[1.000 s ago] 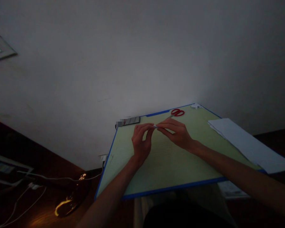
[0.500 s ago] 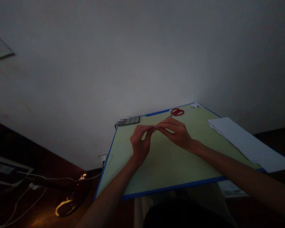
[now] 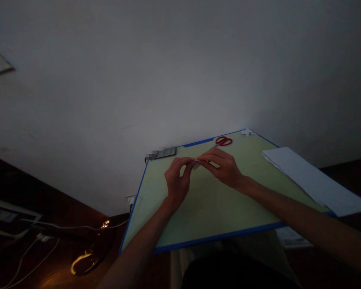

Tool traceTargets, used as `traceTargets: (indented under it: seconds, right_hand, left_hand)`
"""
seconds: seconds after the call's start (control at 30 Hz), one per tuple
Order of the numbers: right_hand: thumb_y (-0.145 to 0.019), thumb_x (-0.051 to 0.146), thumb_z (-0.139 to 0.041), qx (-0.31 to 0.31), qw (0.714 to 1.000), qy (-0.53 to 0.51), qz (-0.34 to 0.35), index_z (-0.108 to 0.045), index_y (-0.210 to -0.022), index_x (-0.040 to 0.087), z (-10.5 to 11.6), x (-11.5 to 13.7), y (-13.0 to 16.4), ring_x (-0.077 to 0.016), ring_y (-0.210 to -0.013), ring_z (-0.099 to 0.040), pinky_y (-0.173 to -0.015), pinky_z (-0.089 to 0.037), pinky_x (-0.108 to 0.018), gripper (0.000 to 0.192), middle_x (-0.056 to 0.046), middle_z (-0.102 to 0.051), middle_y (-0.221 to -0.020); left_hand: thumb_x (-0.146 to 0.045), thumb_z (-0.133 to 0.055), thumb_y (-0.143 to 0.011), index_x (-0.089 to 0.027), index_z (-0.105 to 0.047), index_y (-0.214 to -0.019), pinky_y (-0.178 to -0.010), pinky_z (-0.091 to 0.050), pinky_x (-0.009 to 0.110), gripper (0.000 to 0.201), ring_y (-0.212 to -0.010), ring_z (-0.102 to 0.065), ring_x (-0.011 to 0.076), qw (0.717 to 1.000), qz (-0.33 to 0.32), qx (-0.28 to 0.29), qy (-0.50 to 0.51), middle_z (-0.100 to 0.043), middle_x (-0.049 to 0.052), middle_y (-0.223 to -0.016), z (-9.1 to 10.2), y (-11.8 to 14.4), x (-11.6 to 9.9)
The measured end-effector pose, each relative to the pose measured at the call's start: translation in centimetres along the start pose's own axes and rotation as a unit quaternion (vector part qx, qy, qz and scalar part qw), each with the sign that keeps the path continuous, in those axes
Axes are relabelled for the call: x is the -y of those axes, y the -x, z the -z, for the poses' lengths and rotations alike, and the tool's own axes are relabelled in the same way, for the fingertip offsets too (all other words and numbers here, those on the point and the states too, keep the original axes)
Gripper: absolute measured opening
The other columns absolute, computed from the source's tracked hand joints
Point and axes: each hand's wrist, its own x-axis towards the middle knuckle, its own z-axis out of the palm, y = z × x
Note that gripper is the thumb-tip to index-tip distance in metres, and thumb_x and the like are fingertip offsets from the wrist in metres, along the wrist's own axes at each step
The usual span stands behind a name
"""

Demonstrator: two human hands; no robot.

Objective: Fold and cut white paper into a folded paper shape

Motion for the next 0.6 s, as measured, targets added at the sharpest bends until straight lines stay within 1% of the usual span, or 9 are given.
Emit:
traceTargets:
  seconds: [0.07, 0.17, 0.23, 0.33, 0.43, 0.6]
  right_hand:
    - [-0.095, 0.021, -0.068, -0.005, 1.000, -0.003, -0.019, -0.074, -0.108, 0.023, 0.0, 0.0, 0.0, -0.0191, -0.085, -0.069, -0.080, -0.057, -0.036, 0.015, -0.005, -0.075, -0.091]
    - [-0.095, 0.023, -0.068, -0.003, 0.998, -0.010, -0.061, -0.074, -0.111, 0.024, -0.1, -0.3, 0.2, -0.0191, -0.088, -0.070, -0.082, -0.058, -0.036, 0.018, -0.006, -0.075, -0.097]
    - [-0.095, 0.023, -0.067, 0.012, 0.997, -0.020, -0.078, -0.074, -0.113, 0.025, -0.3, -0.7, 0.4, -0.0191, -0.092, -0.071, -0.085, -0.058, -0.036, 0.020, -0.006, -0.076, -0.100]
    - [-0.096, 0.022, -0.066, 0.043, 0.995, -0.030, -0.081, -0.075, -0.115, 0.025, -0.5, -1.4, 0.7, -0.0192, -0.091, -0.072, -0.085, -0.058, -0.036, 0.022, -0.006, -0.077, -0.100]
    - [-0.096, 0.023, -0.066, 0.064, 0.994, -0.024, -0.082, -0.076, -0.117, 0.026, -0.6, -1.9, 1.1, -0.0198, -0.089, -0.071, -0.083, -0.058, -0.037, 0.023, -0.006, -0.077, -0.098]
    - [-0.097, 0.024, -0.064, 0.079, 0.993, -0.015, -0.088, -0.075, -0.119, 0.027, -0.8, -2.5, 1.2, -0.0201, -0.093, -0.071, -0.085, -0.058, -0.037, 0.025, -0.007, -0.076, -0.102]
  left_hand:
    - [-0.023, -0.073, -0.090, -0.020, -0.072, -0.093, -0.079, -0.054, 0.029, 0.004, -0.081, -0.068, 0.0145, 1.000, 0.027, 0.001, 0.001, -0.074, 0.002, -0.087, -0.1, 0.1, 0.1]
    - [-0.029, -0.074, -0.089, -0.020, -0.072, -0.093, -0.077, -0.055, 0.029, 0.010, -0.079, -0.068, 0.0147, 0.994, 0.101, 0.003, 0.029, -0.073, 0.003, -0.086, -0.4, 0.2, 0.5]
    - [-0.031, -0.074, -0.089, -0.019, -0.072, -0.094, -0.077, -0.056, 0.029, 0.013, -0.080, -0.068, 0.0150, 0.986, 0.151, 0.009, 0.063, -0.073, 0.004, -0.087, -0.5, 0.3, 1.0]
    - [-0.034, -0.074, -0.087, -0.018, -0.071, -0.092, -0.079, -0.057, 0.030, 0.017, -0.081, -0.070, 0.0161, 0.973, 0.203, 0.026, 0.104, -0.074, 0.004, -0.088, -0.7, 0.5, 1.8]
    - [-0.038, -0.075, -0.085, -0.018, -0.072, -0.091, -0.079, -0.058, 0.032, 0.021, -0.081, -0.071, 0.0169, 0.965, 0.233, 0.040, 0.116, -0.075, 0.005, -0.087, -0.9, 0.8, 2.5]
    - [-0.041, -0.076, -0.083, -0.017, -0.072, -0.089, -0.078, -0.058, 0.032, 0.025, -0.080, -0.071, 0.0175, 0.959, 0.259, 0.040, 0.108, -0.076, 0.006, -0.086, -1.0, 0.7, 2.8]
